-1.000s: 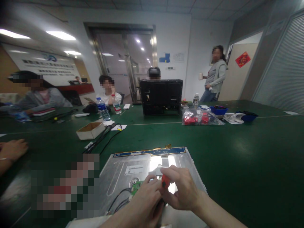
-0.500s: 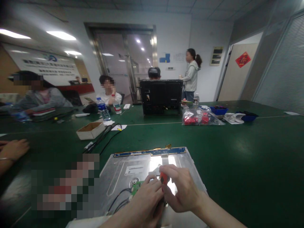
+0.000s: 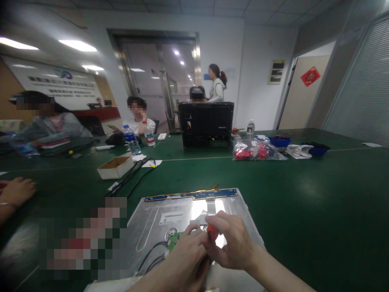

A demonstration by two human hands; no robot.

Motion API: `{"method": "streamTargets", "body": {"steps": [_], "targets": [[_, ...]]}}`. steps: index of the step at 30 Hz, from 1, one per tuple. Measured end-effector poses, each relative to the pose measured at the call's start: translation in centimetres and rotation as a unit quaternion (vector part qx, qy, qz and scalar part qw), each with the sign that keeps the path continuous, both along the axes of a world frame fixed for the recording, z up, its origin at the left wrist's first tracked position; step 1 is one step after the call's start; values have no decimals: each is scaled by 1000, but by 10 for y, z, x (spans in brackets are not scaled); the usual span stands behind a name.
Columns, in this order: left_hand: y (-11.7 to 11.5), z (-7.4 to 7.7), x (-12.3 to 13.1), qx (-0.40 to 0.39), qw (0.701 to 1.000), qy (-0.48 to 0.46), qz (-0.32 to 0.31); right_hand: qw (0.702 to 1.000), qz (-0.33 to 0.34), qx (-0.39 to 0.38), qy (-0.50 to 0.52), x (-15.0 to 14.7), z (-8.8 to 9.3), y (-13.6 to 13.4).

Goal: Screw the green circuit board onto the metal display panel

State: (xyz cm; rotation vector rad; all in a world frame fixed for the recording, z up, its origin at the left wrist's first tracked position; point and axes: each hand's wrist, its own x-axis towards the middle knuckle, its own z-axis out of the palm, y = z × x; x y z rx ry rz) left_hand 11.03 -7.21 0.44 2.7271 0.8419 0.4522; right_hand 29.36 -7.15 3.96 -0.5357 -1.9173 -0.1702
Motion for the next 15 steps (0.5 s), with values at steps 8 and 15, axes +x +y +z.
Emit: {"method": "streamTargets", "body": {"steps": [8, 15], "targets": [[-2, 7, 0, -10, 1000, 19, 5, 999, 27, -12, -19, 2, 2, 0], [0, 5, 0, 3, 1000, 19, -3, 999, 39, -25, -18, 3, 5, -3]]}}
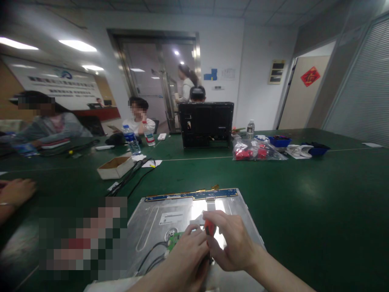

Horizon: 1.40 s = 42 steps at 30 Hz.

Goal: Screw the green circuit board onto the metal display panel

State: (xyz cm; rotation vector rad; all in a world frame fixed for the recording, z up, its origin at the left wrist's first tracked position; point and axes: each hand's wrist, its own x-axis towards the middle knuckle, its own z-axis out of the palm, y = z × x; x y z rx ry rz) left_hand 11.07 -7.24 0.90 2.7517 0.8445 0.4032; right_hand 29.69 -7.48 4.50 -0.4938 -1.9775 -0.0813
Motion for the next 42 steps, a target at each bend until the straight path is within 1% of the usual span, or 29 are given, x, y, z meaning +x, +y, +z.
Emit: {"method": "streamTargets", "body": {"steps": [5, 18, 22, 28, 34, 39, 42], "targets": [[-1, -1, 0, 1, 1000, 6, 5, 1000, -20, 8, 8, -1, -2, 0], [-2, 0, 0, -3, 1000, -2, 9, 999, -23, 20, 17, -2, -3, 3], [-1, -2, 0, -1, 1000, -19, 4, 999, -45, 27, 6, -1, -1, 3], [0, -6, -1, 7, 999, -51, 0, 998, -62, 15, 8, -2, 0, 3], [-2, -3, 0, 2, 999, -40, 7, 998, -55, -1, 18, -3, -2, 2], [-2, 1, 0, -12, 1000, -5, 3, 998, -56, -7, 32, -4, -5, 3], [-1, 2, 0, -16, 1000, 9, -1, 998, -47, -4, 35, -4, -4, 3]]}}
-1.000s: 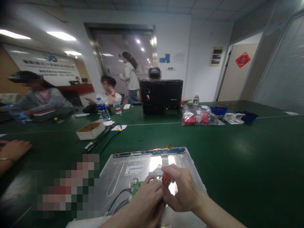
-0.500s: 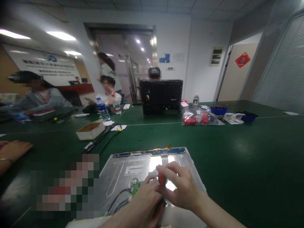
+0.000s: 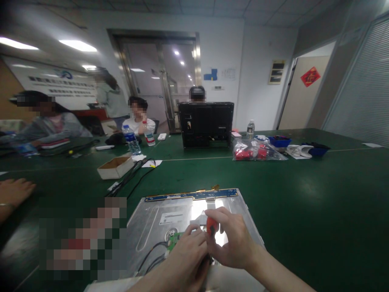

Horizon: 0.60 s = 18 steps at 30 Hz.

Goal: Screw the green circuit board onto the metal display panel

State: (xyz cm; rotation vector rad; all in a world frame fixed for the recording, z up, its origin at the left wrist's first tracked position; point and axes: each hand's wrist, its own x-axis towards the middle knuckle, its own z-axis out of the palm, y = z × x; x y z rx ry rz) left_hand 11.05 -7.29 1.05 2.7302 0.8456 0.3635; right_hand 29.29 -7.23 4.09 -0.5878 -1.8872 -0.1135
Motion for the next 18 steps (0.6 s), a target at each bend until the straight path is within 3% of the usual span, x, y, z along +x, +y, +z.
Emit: {"method": "streamTargets", "body": {"steps": [8, 18], "targets": [[0, -1, 0, -1, 1000, -8, 5, 1000, 19, -2, -14, 2, 3, 0], [0, -5, -1, 10, 1000, -25, 3, 1000, -13, 14, -20, 2, 0, 1]]}}
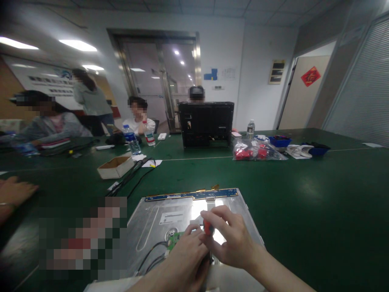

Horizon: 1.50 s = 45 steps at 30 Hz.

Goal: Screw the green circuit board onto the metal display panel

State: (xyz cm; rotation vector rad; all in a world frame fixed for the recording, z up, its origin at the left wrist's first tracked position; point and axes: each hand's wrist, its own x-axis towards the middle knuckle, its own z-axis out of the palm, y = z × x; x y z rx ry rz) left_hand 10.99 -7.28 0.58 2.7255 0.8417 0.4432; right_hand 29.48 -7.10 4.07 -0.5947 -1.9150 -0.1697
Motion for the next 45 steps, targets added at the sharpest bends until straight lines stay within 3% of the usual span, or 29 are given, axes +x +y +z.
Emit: {"method": "streamTargets", "body": {"steps": [15, 24, 32, 39, 45], "targets": [[-2, 5, 1, -13, 1000, 14, 7, 999, 21, -38, 14, 1, -1, -2], [-2, 1, 1, 9, 1000, 3, 13, 999, -33, 12, 20, 4, -2, 1], [-1, 5, 2, -2, 1000, 23, 3, 1000, -14, 0, 13, 0, 7, -4], [0, 4, 2, -6, 1000, 19, 8, 1000, 8, -9, 7, 1, 5, -2], [-2, 3, 2, 4, 1000, 8, 8, 999, -34, 32, 21, 2, 2, 1]]}}
